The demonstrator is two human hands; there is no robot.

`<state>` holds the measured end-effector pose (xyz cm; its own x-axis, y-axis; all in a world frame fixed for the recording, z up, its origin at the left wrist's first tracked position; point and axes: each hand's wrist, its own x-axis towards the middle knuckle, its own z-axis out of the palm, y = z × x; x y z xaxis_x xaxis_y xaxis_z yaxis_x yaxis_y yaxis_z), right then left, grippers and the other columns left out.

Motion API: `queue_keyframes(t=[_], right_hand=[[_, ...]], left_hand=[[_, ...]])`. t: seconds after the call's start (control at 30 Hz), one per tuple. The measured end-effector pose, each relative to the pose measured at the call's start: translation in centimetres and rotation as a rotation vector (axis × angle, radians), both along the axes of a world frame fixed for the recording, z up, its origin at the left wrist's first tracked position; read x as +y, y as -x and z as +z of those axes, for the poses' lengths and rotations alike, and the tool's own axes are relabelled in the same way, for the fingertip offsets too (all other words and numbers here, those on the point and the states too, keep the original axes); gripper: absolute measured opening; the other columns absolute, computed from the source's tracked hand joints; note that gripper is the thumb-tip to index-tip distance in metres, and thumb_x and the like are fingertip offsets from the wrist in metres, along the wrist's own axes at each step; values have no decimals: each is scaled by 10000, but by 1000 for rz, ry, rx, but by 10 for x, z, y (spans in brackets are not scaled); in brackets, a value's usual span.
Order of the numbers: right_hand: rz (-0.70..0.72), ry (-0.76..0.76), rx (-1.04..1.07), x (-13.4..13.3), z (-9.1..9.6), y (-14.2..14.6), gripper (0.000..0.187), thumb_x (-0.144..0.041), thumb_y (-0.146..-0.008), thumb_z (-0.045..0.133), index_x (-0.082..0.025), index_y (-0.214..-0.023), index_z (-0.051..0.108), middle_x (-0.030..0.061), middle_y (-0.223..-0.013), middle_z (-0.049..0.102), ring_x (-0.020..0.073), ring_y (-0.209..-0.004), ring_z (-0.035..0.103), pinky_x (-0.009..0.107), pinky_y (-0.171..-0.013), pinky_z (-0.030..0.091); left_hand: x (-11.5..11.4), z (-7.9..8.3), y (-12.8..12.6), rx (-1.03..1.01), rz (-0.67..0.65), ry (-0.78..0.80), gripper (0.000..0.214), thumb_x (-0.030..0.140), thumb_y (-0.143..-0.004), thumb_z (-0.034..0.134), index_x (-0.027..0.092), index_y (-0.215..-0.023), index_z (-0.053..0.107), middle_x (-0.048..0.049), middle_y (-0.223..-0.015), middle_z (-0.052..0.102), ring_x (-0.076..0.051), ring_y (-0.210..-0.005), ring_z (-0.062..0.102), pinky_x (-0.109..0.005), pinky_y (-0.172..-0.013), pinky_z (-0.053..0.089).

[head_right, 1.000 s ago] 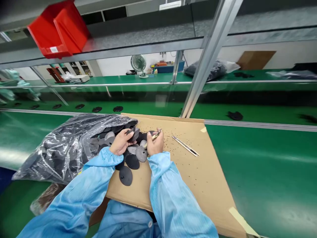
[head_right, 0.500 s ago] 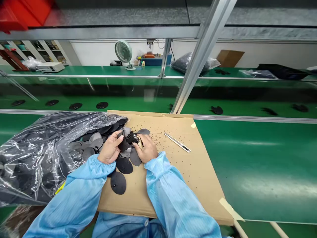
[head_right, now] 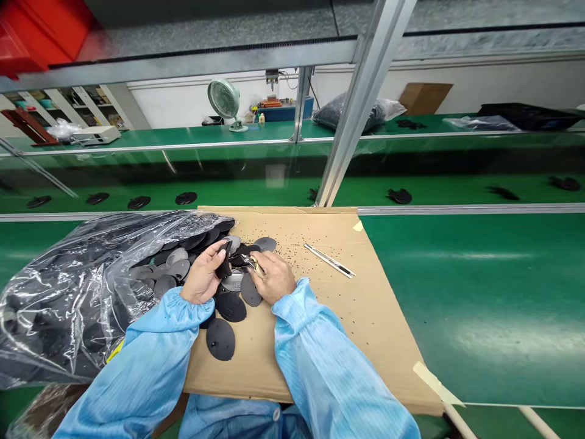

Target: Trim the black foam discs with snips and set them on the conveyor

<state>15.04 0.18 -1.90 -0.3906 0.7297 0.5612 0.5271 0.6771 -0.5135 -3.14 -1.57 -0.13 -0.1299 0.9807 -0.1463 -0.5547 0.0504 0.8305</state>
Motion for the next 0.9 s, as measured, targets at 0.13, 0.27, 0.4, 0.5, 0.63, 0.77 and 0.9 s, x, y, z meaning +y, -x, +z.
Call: queue_keyframes(t=[0.13, 0.27, 0.4, 0.5, 0.63, 0.77, 0.9], right_hand=[[-6, 14, -30, 0, -1, -1, 263, -289, -897, 532, -209, -1136, 610, 86, -975, 658, 245, -921, 617, 377, -855, 512], [8, 16, -84, 1, 2, -3, 247, -266, -906, 507, -211, -1120, 617, 80, -944, 654, 234, -879, 609, 353, -826, 502], [16, 15, -123, 1, 5, -5, 222, -222, -900, 496, -206, -1076, 629, 63, -880, 641, 216, -819, 595, 315, -774, 478], [25, 43, -162, 2, 7, -6, 197, -178, -889, 477, -200, -1000, 637, 52, -829, 618, 200, -764, 576, 293, -718, 457], [11, 78, -205, 2, 7, -6, 191, -135, -870, 469, -202, -939, 634, 45, -805, 607, 189, -752, 570, 277, -704, 444], [-3, 134, -170, 0, 6, -3, 185, -143, -844, 516, -221, -952, 644, 37, -830, 636, 194, -792, 593, 278, -723, 448], [-56, 211, 23, -2, 5, 0, 175, -183, -834, 552, -225, -965, 659, 33, -836, 655, 204, -801, 608, 295, -729, 463]], left_hand=[[0, -1, 1, 17, -18, -2, 469, 251, -644, 819, 179, -1074, 645, -49, -987, 664, -151, -848, 626, -257, -777, 531], [-1, -1, 1, 36, -19, -4, 472, 260, -649, 815, 183, -1081, 640, -45, -966, 660, -145, -818, 625, -254, -741, 531], [-1, -2, 0, 50, -1, -18, 443, 253, -661, 803, 187, -1070, 646, -52, -1001, 662, -161, -879, 626, -265, -789, 526], [-1, -3, -1, 89, 18, -31, 432, 251, -680, 786, 193, -1085, 644, -54, -1036, 662, -170, -933, 621, -270, -823, 518], [0, -4, -1, 143, 44, -33, 435, 262, -693, 774, 190, -1100, 638, -58, -1098, 653, -176, -992, 610, -266, -856, 504], [0, -5, -1, 173, 57, -38, 435, 270, -703, 760, 195, -1109, 623, -58, -1181, 626, -179, -1059, 591, -265, -898, 483], [-1, -4, -3, 165, 55, -91, 568, 170, -633, 796, 211, -1149, 561, -51, -1239, 587, -162, -1124, 559, -261, -960, 444]])
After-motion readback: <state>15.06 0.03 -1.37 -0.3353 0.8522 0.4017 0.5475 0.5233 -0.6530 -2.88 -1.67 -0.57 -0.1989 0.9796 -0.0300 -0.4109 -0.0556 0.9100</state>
